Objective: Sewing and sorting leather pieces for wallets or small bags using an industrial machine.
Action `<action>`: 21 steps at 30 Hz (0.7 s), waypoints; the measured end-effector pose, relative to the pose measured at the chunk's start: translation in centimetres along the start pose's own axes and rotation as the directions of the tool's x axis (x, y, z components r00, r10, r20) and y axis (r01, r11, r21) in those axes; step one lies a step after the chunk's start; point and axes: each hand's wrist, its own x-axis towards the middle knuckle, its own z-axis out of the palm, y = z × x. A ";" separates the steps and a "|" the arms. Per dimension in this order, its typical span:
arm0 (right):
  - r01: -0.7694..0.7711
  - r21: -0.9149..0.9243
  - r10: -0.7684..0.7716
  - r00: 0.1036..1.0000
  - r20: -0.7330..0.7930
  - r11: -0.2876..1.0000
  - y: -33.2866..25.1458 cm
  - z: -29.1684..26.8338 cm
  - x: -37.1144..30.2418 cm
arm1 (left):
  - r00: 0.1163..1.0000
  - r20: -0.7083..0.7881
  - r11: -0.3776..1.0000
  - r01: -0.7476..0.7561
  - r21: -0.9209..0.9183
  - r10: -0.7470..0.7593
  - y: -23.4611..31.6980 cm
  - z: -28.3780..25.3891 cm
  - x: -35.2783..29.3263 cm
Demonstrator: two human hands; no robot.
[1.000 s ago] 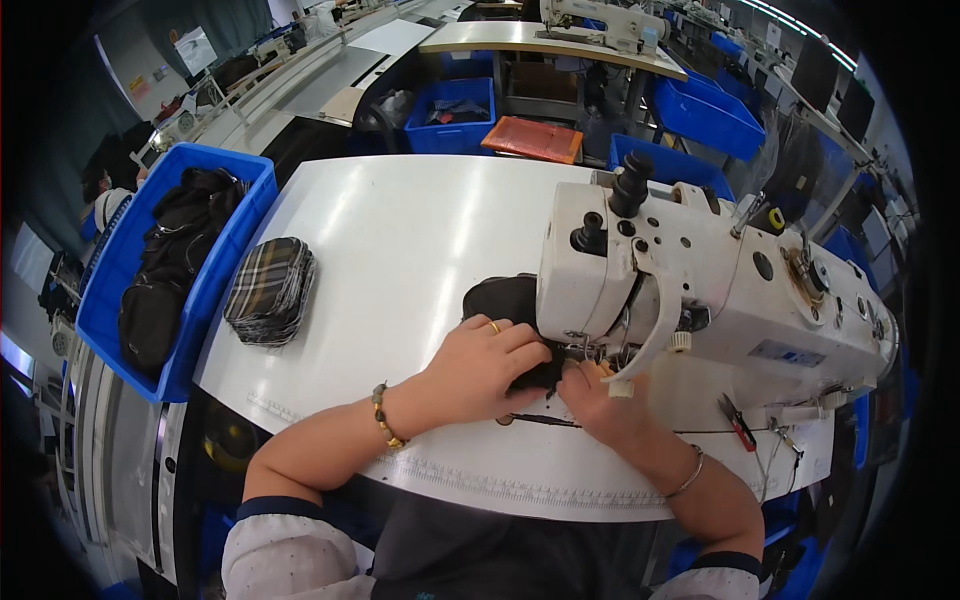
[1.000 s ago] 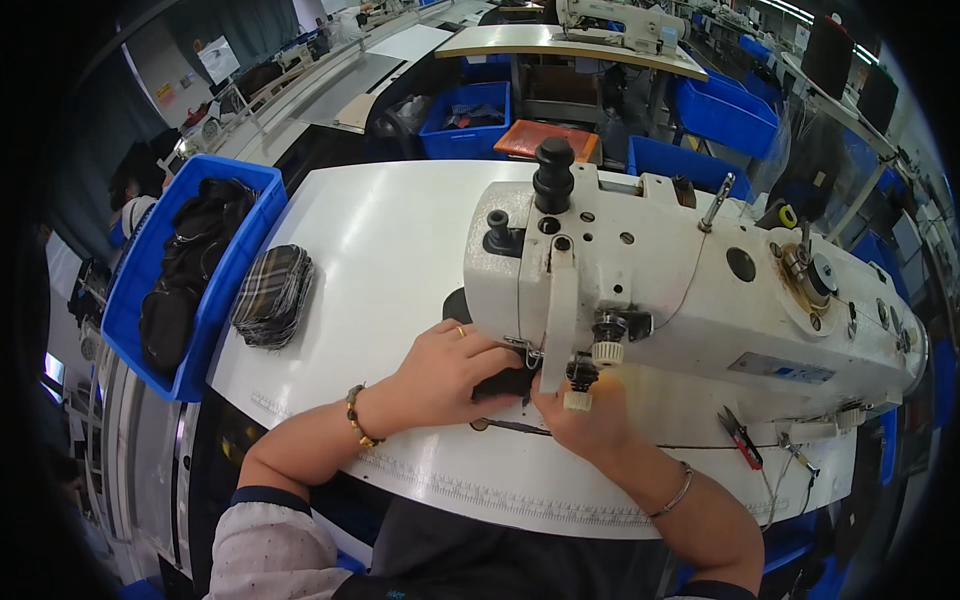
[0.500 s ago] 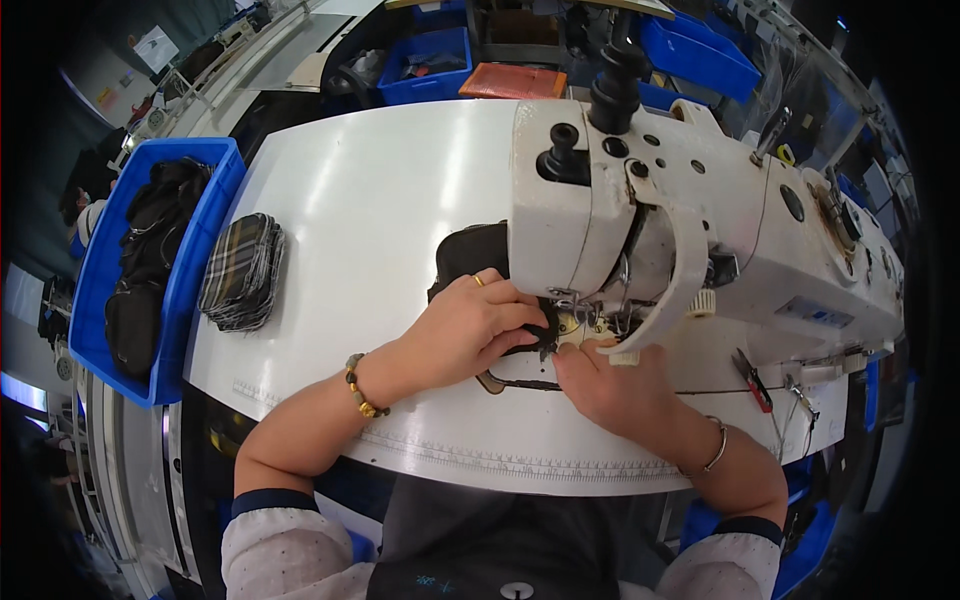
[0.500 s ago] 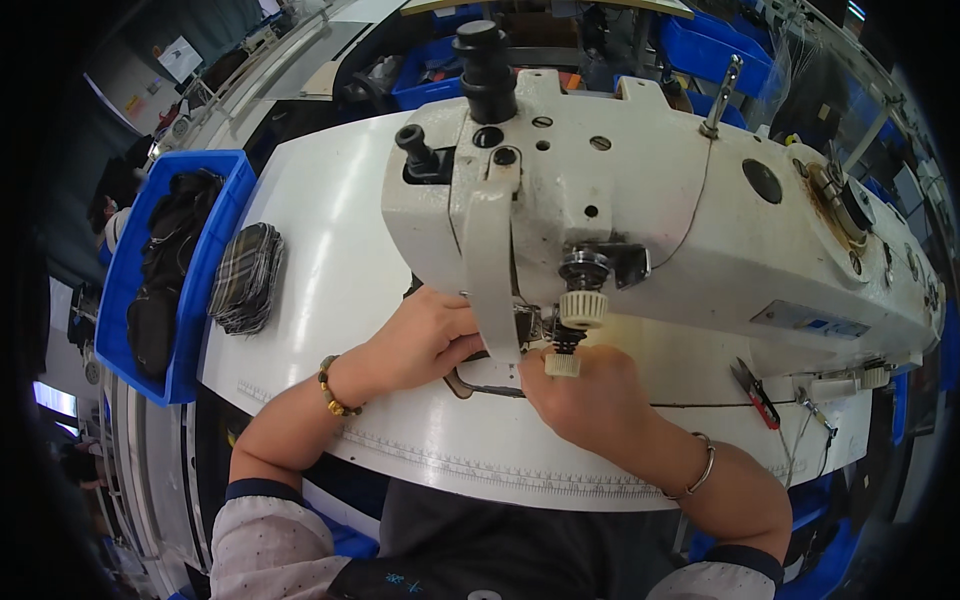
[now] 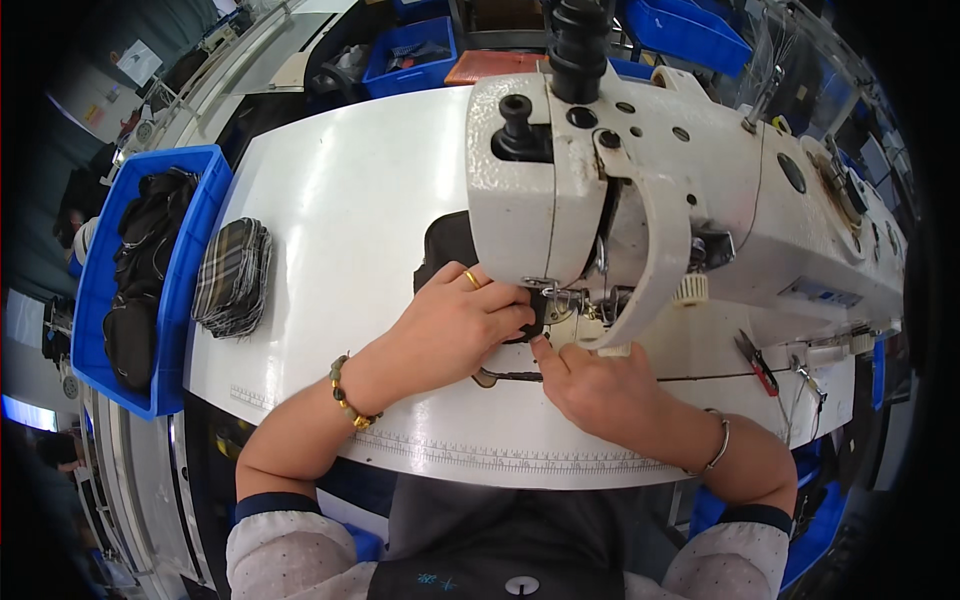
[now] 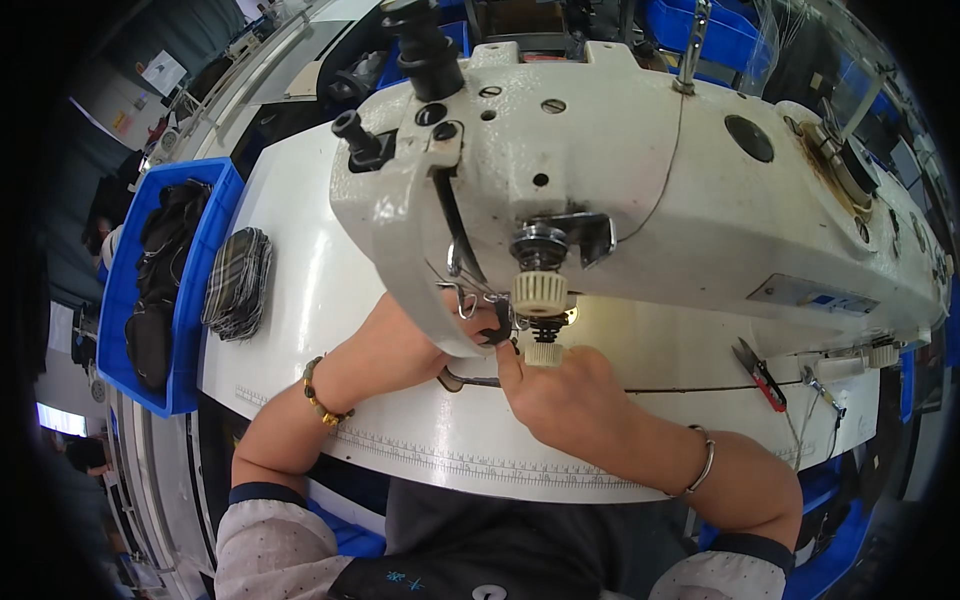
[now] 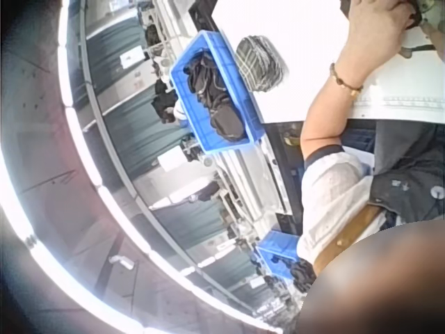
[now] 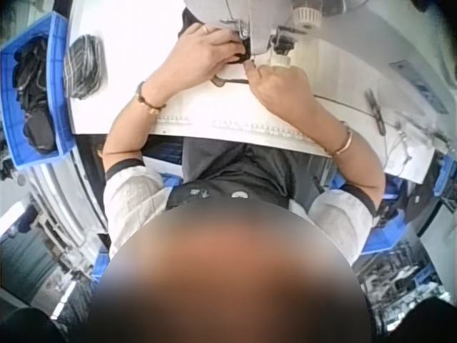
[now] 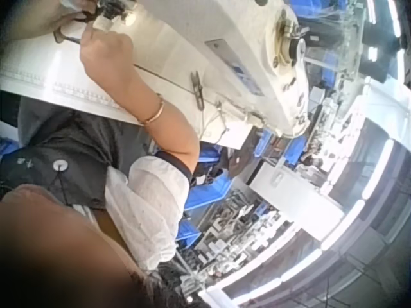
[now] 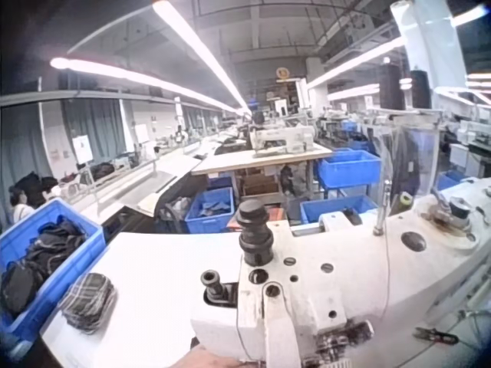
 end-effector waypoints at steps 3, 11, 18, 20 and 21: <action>0.038 0.074 -0.028 0.992 -0.126 0.997 0.2 0.4 0.2 | 1.000 -0.021 1.000 0.008 -0.024 -0.009 -0.4 0.5 -0.2; -0.013 0.228 0.059 0.979 -0.198 0.973 0.8 1.5 0.1 | 0.994 -0.102 0.991 -0.040 -0.127 0.027 -1.3 0.9 -0.2; -0.073 0.257 0.120 0.978 -0.172 0.964 0.8 1.7 0.3 | 0.989 -0.145 0.991 -0.053 -0.124 0.034 -1.1 0.4 0.0; -0.071 0.265 0.116 0.981 -0.158 0.962 0.8 1.5 0.3 | 0.985 -0.165 0.988 -0.067 -0.138 0.044 -1.0 0.4 0.2; -0.074 0.217 0.109 0.983 -0.150 0.973 0.8 1.4 0.4 | 0.988 -0.148 0.986 -0.062 -0.155 0.039 -1.0 0.3 0.3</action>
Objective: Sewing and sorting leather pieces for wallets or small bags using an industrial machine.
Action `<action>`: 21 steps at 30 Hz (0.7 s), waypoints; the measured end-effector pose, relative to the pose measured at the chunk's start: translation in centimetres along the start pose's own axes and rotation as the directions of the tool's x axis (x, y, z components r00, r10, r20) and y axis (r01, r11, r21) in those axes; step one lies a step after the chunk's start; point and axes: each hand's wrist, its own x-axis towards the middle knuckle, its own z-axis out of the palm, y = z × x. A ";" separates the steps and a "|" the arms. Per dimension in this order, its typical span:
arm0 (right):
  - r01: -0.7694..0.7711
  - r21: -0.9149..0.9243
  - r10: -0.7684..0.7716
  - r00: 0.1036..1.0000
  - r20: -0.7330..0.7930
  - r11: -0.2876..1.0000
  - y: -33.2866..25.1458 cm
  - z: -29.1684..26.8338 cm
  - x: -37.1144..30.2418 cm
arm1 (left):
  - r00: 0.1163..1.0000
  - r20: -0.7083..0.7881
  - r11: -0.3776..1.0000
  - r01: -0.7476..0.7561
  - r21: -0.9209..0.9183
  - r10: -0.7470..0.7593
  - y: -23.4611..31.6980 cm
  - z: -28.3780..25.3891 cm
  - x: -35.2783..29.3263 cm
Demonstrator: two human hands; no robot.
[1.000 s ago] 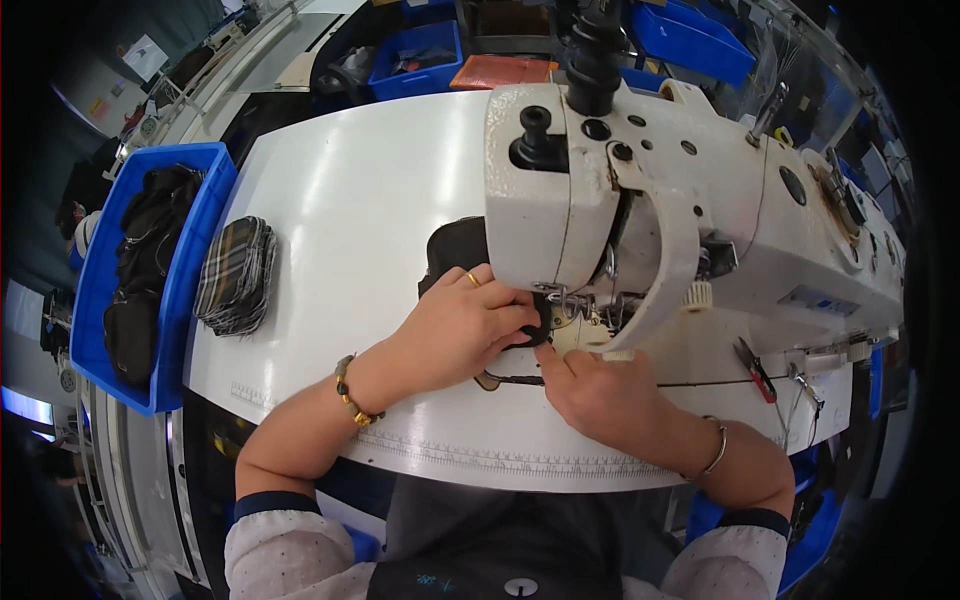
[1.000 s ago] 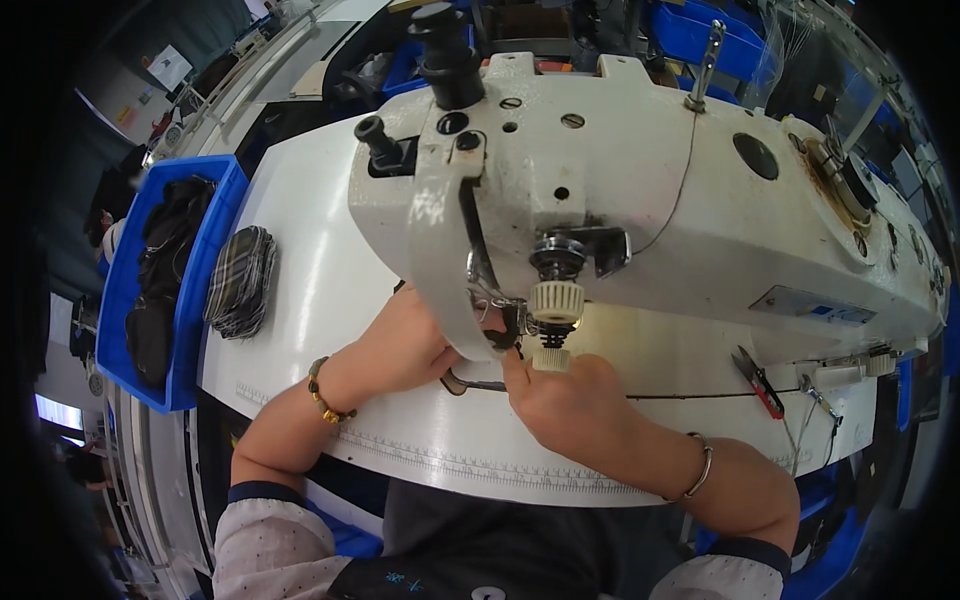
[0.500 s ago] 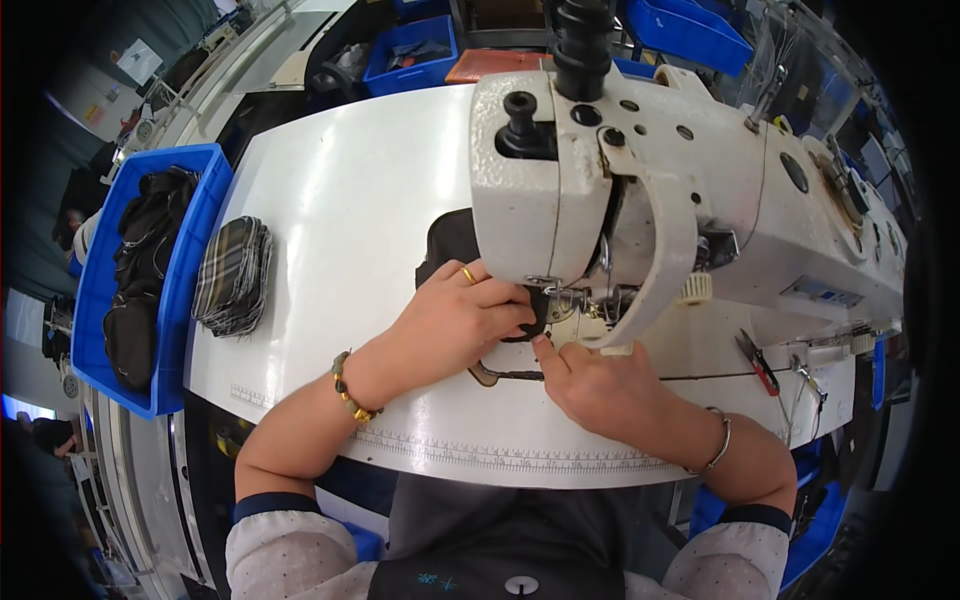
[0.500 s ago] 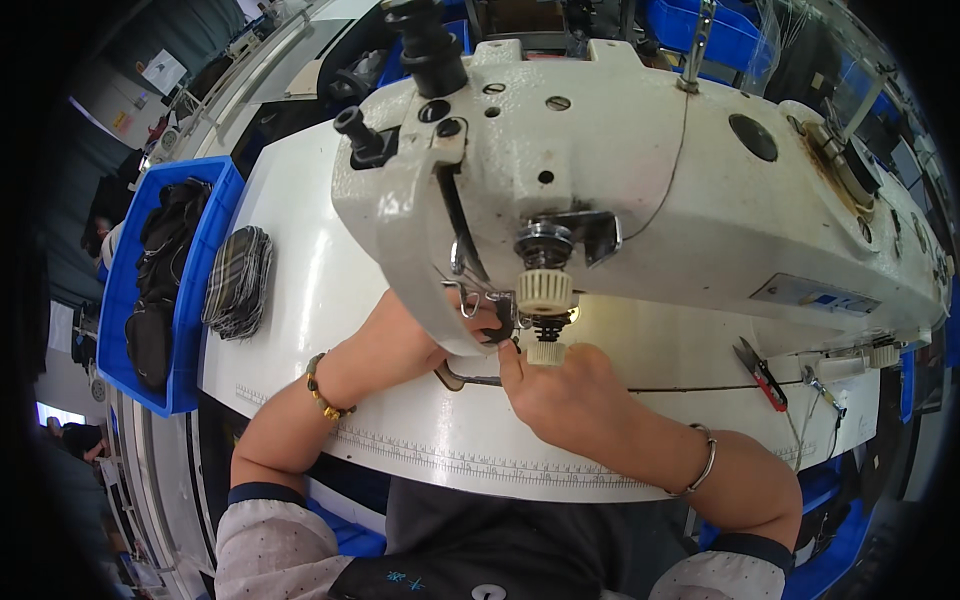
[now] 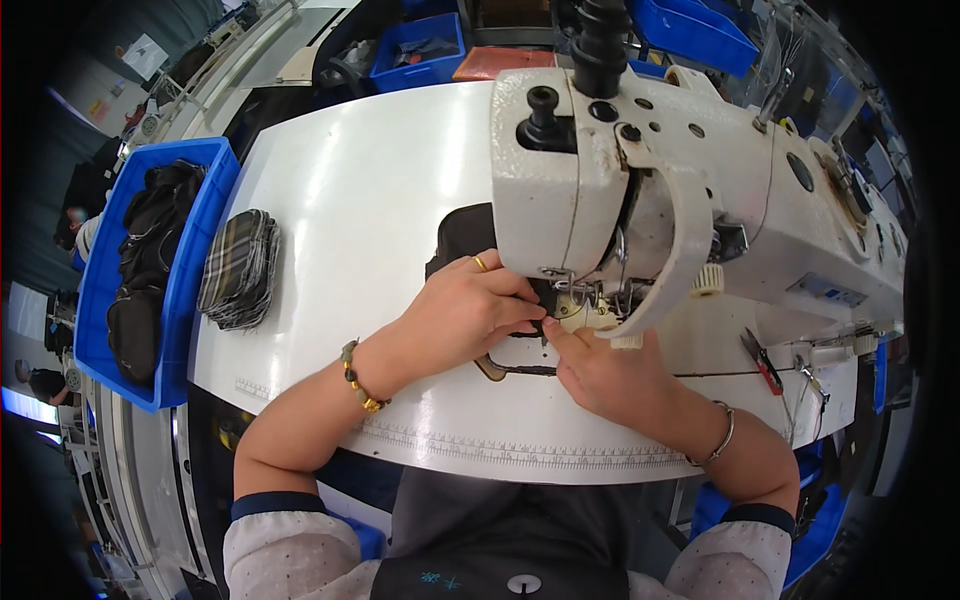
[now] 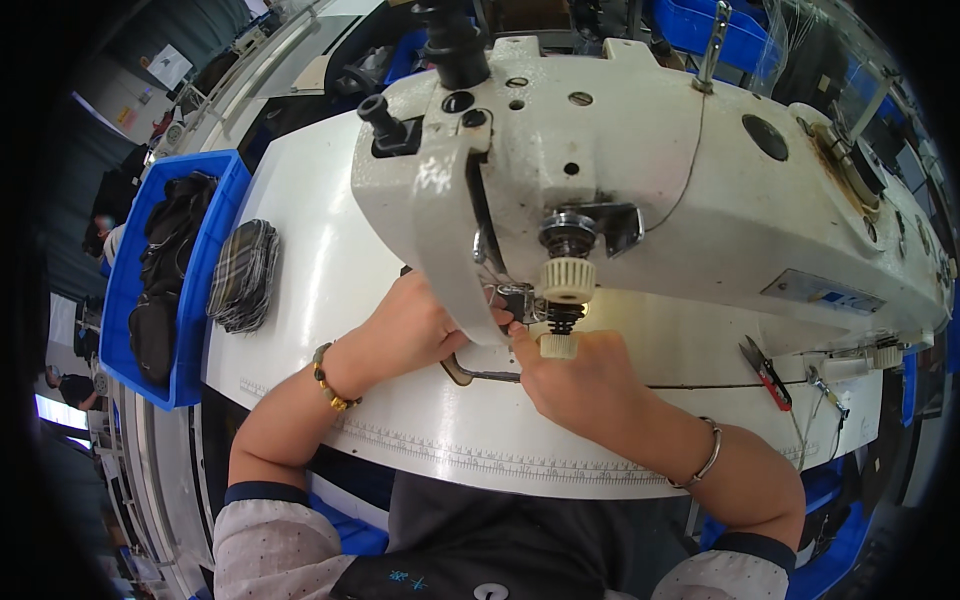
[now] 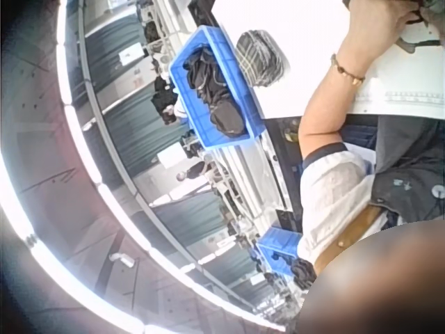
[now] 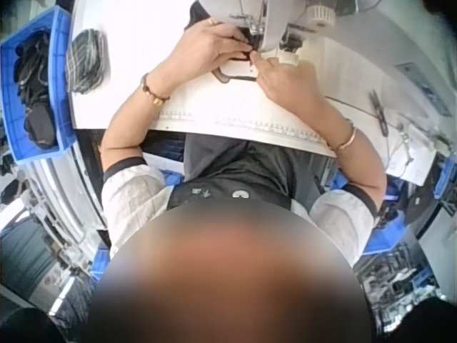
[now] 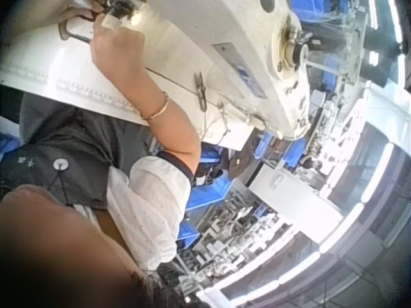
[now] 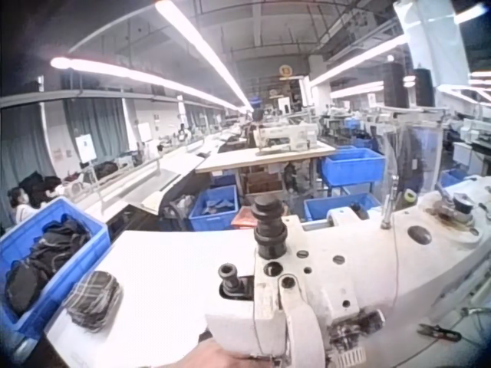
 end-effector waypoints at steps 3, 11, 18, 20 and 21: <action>0.017 0.015 -0.016 0.998 -0.061 1.000 0.1 -0.2 0.4 | 1.000 0.023 1.000 0.004 0.010 -0.004 0.3 -0.1 0.2; -0.035 0.019 0.037 0.995 -0.090 0.999 0.8 0.1 0.6 | 0.995 -0.053 0.997 0.081 0.001 -0.081 -0.2 -0.1 1.2; 0.011 0.046 -0.005 0.990 -0.139 0.999 1.2 -0.2 0.1 | 0.994 -0.089 0.998 0.063 -0.001 -0.063 -0.7 0.1 1.2; -0.028 0.021 0.030 0.997 -0.075 0.999 0.8 0.1 0.0 | 0.993 -0.105 0.998 0.062 -0.002 -0.062 -0.9 0.2 1.1; -0.067 -0.007 0.067 0.998 -0.011 0.998 0.7 0.2 -0.1 | 0.992 -0.113 0.998 0.062 -0.005 -0.062 -0.9 0.3 1.1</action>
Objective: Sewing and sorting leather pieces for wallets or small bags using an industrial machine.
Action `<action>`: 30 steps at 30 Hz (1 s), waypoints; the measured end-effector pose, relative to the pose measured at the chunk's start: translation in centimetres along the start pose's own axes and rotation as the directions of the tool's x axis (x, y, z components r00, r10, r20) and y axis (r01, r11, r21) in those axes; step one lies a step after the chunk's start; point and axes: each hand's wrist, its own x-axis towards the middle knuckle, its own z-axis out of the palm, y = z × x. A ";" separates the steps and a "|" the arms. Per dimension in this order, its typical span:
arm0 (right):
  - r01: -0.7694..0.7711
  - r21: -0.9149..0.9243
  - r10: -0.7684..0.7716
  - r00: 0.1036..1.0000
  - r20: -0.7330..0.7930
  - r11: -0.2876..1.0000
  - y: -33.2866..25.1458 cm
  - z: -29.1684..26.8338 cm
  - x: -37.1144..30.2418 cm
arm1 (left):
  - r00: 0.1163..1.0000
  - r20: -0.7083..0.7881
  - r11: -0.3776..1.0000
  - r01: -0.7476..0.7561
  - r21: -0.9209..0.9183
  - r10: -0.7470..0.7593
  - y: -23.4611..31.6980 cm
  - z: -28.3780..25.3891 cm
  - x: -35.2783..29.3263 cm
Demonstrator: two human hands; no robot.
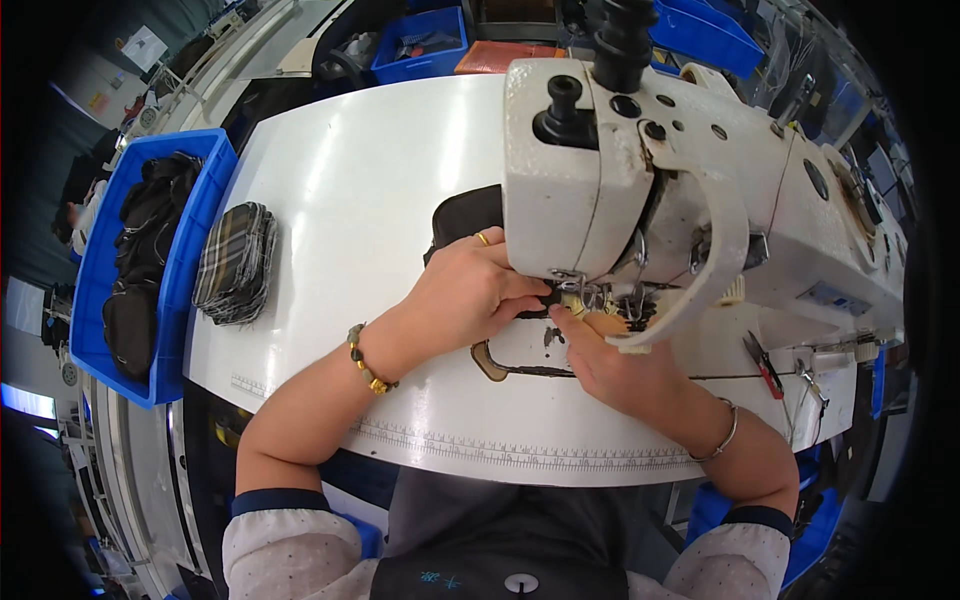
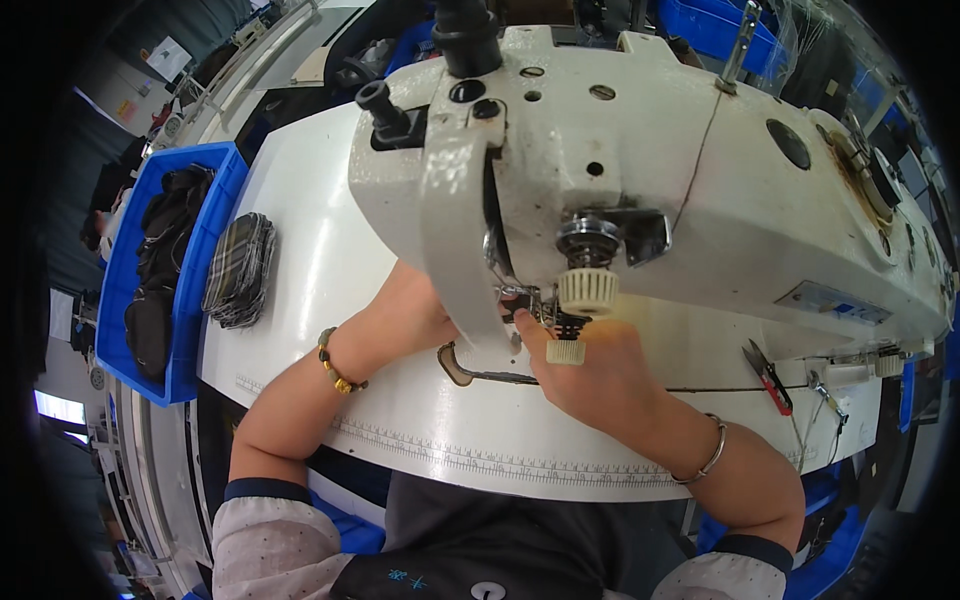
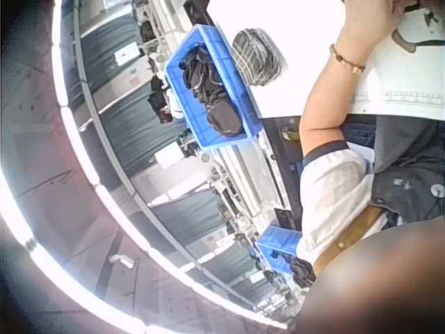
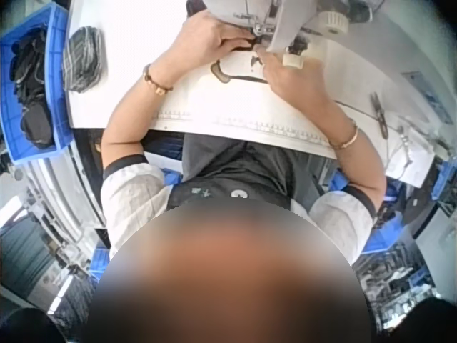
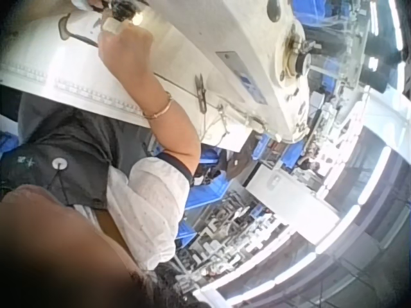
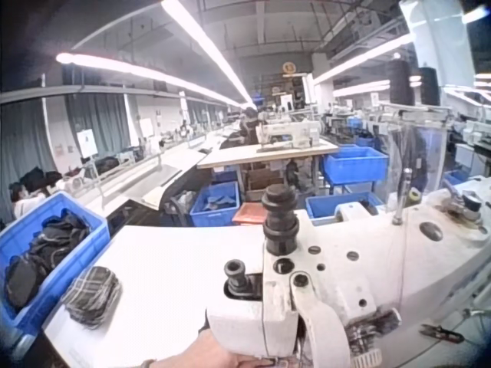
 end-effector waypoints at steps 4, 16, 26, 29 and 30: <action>0.018 -0.049 -0.018 1.000 0.014 0.999 -0.2 0.2 -0.1 | 0.999 0.001 0.998 0.046 -0.047 -0.046 -0.2 0.1 0.0; 0.092 -0.005 -0.092 0.991 -0.100 0.996 0.6 0.2 1.2 | 0.998 0.055 0.995 0.014 0.094 -0.019 0.0 -0.6 0.4; 0.022 0.072 -0.013 0.992 -0.123 0.997 0.7 0.6 1.3 | 0.999 0.033 0.995 0.031 0.093 -0.034 0.1 -0.4 0.5; 0.040 0.074 -0.029 0.990 -0.139 0.996 0.7 0.6 1.3 | 0.997 0.034 0.995 0.066 0.079 -0.069 0.4 -0.4 0.5; 0.048 0.074 -0.037 0.988 -0.150 0.996 0.8 0.7 1.2 | 0.997 0.034 0.995 0.074 0.068 -0.076 0.5 -0.4 0.5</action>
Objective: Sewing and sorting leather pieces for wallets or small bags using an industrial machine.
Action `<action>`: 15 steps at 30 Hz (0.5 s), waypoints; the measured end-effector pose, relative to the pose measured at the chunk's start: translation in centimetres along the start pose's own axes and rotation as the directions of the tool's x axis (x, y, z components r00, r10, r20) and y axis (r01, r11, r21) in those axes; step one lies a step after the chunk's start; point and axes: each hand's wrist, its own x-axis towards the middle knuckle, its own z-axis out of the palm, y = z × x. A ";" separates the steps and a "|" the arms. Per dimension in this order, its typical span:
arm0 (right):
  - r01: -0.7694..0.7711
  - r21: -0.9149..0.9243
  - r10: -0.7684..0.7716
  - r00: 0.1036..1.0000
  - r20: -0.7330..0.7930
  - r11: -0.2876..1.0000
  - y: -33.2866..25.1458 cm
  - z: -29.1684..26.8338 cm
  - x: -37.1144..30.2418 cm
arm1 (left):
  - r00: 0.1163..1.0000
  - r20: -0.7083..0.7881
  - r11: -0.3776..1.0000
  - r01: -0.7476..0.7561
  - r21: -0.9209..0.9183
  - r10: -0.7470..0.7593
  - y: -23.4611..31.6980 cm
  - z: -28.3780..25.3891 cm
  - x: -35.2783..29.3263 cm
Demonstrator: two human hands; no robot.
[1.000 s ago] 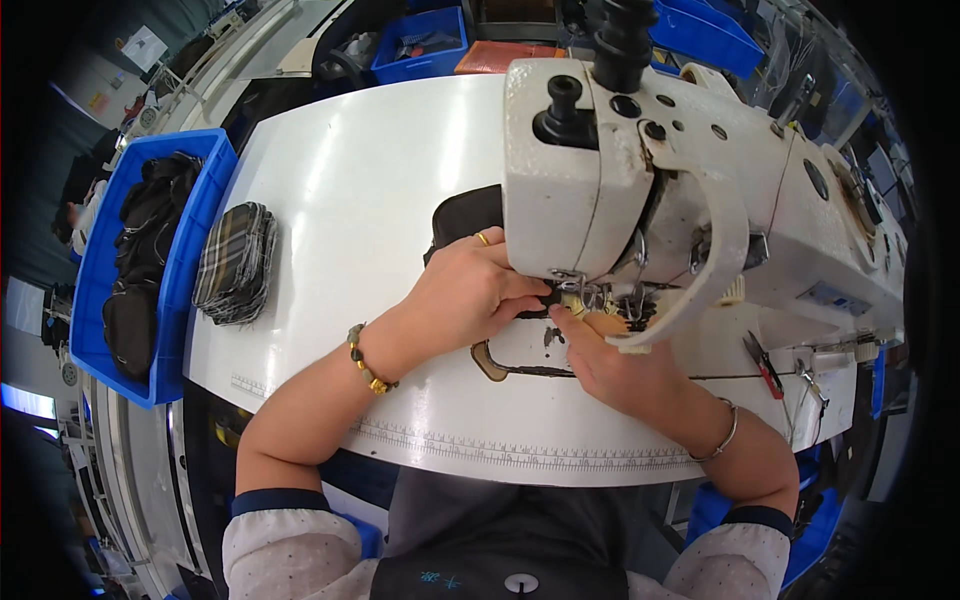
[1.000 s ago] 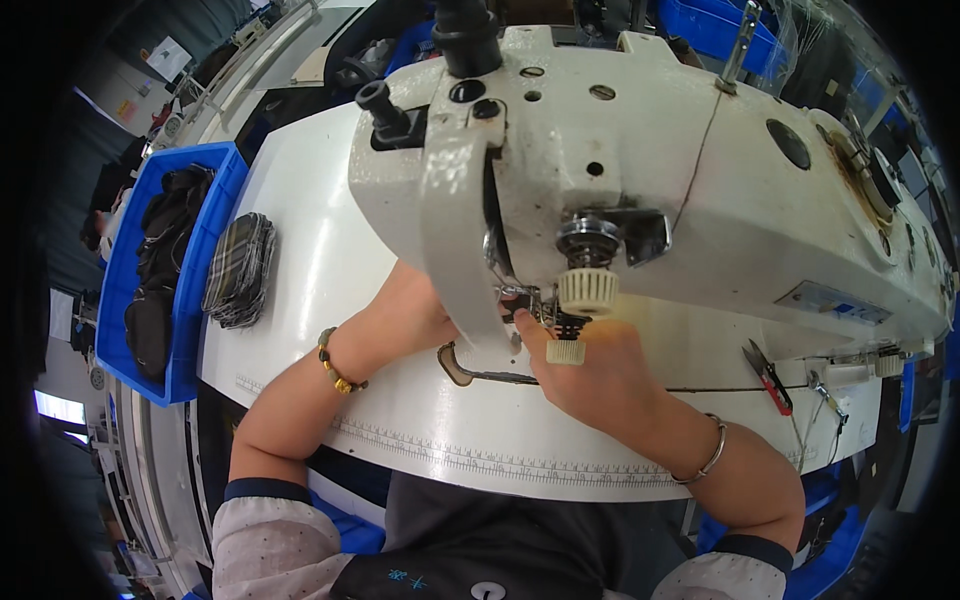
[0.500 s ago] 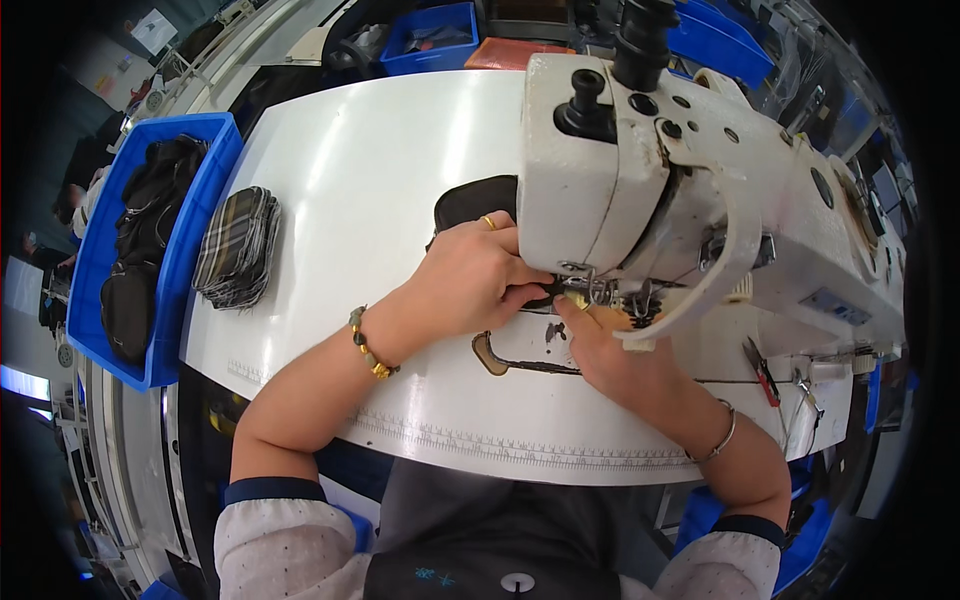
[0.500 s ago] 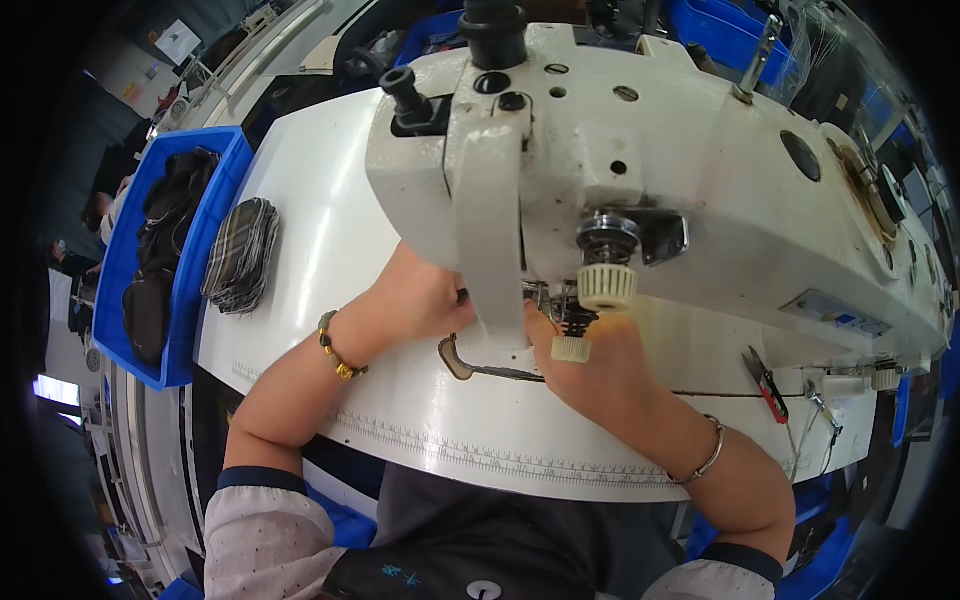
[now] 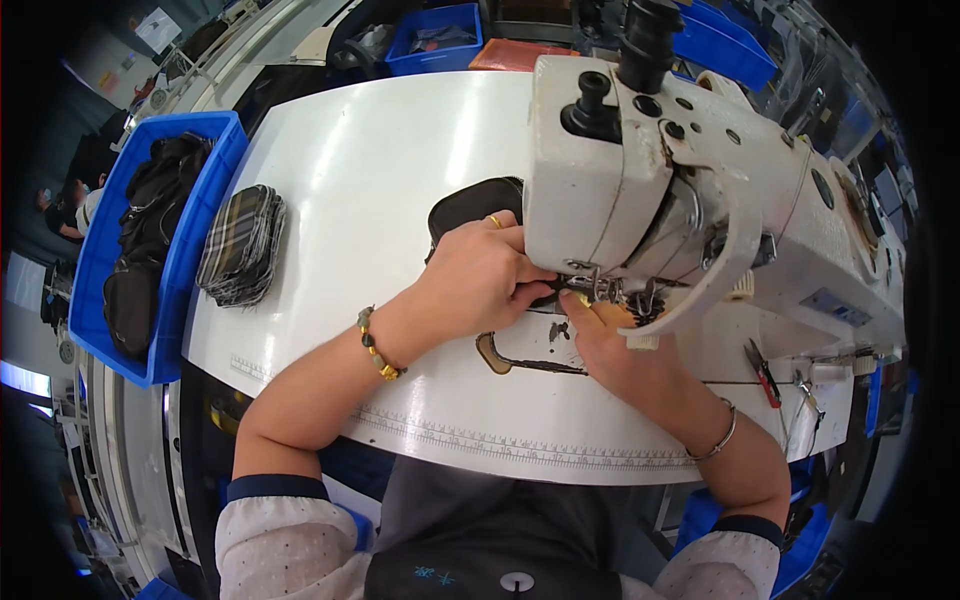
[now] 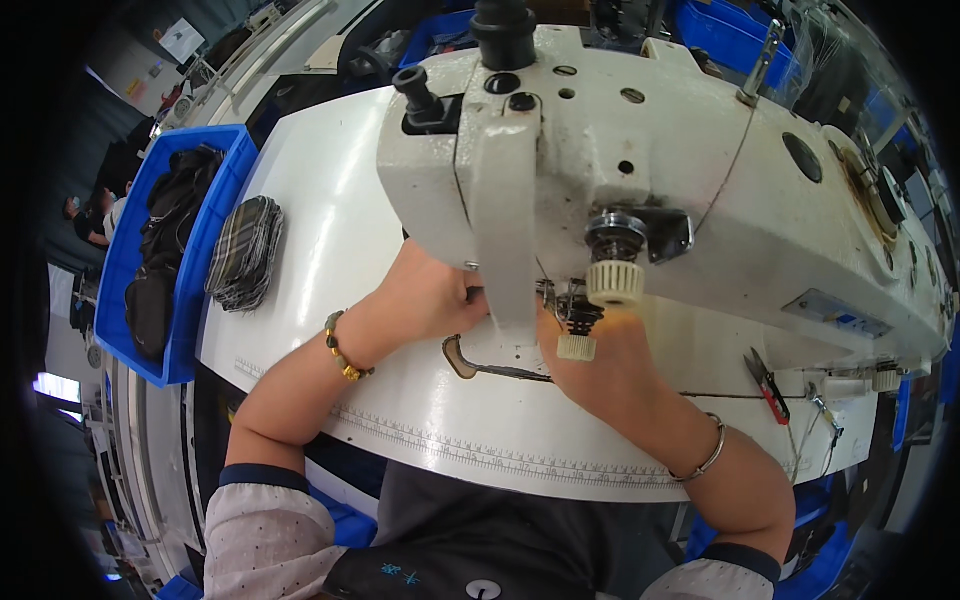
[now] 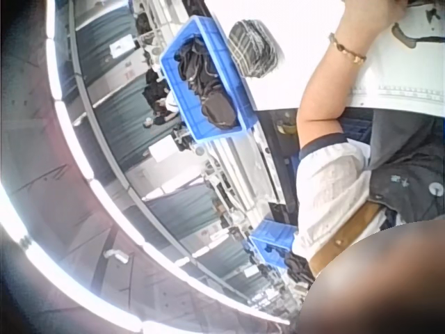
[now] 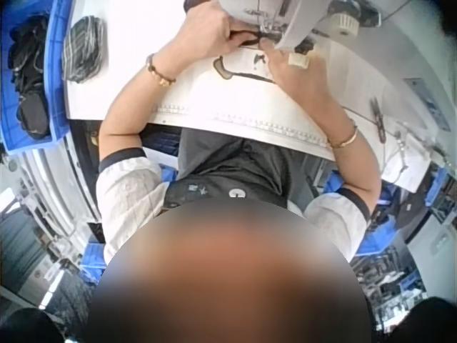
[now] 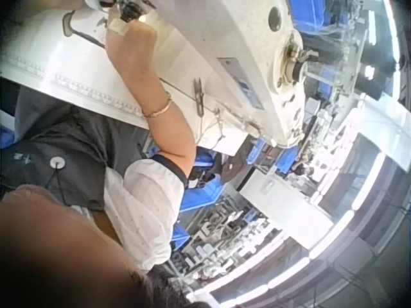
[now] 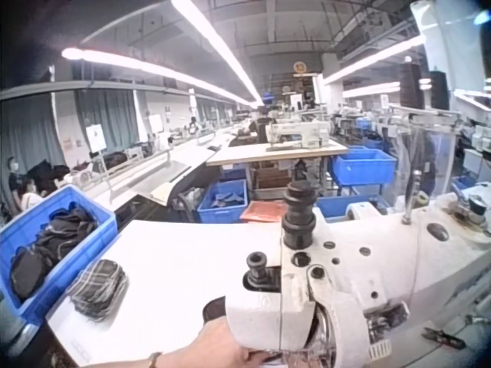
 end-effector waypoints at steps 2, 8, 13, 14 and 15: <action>-0.013 -0.057 0.017 0.998 0.058 0.998 0.0 0.0 -0.1 | 1.000 0.006 1.000 0.014 0.014 -0.014 0.0 0.0 0.0; -0.018 -0.036 0.019 0.999 0.032 0.999 -0.2 -0.3 -0.1 | 0.997 -0.070 0.999 -0.023 0.037 0.025 0.0 0.5 0.2; -0.019 -0.008 0.019 1.000 -0.008 1.000 -0.2 -0.3 0.0 | 0.993 -0.106 0.998 -0.040 0.050 0.045 0.3 0.5 0.5; -0.035 0.006 0.035 0.999 0.017 0.999 -0.2 -0.3 -0.1 | 0.991 -0.121 0.998 -0.045 0.052 0.051 0.4 0.4 0.6; -0.043 0.011 0.043 0.999 0.002 0.999 -0.2 -0.4 -0.2 | 0.991 -0.122 0.997 -0.043 0.063 0.051 0.5 0.4 0.6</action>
